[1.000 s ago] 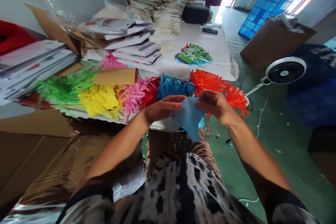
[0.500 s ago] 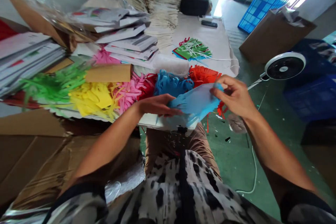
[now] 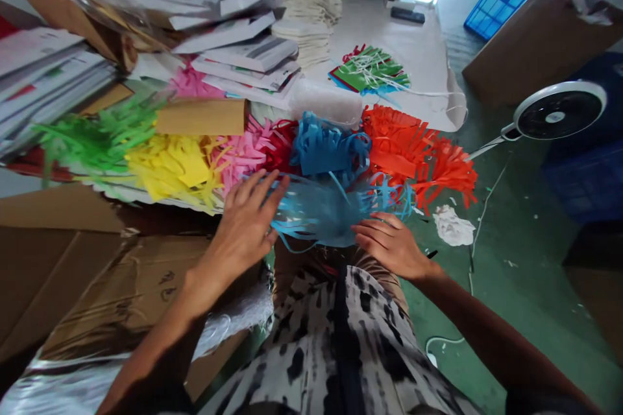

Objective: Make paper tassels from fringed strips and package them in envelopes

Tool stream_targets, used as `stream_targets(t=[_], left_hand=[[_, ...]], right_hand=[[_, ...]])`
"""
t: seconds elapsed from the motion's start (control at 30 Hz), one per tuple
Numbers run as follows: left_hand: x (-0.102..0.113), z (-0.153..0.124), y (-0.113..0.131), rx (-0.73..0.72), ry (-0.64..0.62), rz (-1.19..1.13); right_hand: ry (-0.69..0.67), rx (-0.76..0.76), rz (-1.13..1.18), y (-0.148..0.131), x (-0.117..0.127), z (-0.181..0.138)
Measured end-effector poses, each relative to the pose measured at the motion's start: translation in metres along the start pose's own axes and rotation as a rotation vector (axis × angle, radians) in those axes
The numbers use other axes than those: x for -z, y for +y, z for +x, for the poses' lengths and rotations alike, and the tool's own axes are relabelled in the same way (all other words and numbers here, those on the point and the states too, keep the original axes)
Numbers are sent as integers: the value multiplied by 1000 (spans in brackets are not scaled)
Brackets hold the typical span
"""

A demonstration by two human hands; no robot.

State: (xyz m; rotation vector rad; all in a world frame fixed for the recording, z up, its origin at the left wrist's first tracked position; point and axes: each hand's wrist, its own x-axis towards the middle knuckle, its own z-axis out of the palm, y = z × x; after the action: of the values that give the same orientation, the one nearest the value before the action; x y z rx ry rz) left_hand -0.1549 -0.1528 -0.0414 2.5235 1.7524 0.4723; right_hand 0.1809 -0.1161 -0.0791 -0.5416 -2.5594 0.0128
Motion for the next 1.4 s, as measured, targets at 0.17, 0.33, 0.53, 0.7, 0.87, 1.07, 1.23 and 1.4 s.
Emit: stream_targets(t=[0.17, 0.33, 0.53, 0.7, 0.87, 1.07, 1.23, 1.4], left_hand=[[-39, -13, 45, -349, -56, -182], [-78, -13, 45, -267, 50, -212], [-67, -9, 41, -284, 83, -227], [-64, -7, 44, -292, 93, -208], [-64, -9, 44, -287, 48, -231], [-62, -8, 42, -298, 14, -249], [-62, -6, 38, -295, 29, -325], [-57, -6, 35, -299, 51, -361]], right_hand=[[-31, -93, -7, -3, -13, -10], [-114, -195, -123, -11, -5, -5], [-193, -547, -288, -5, 45, -16], [-172, -523, -59, -24, 61, 2], [-266, -389, -48, -58, 14, 24], [-87, -682, -281, -37, 40, -10], [262, -756, -277, -38, 69, -8], [-125, -336, -116, -48, 18, 6]])
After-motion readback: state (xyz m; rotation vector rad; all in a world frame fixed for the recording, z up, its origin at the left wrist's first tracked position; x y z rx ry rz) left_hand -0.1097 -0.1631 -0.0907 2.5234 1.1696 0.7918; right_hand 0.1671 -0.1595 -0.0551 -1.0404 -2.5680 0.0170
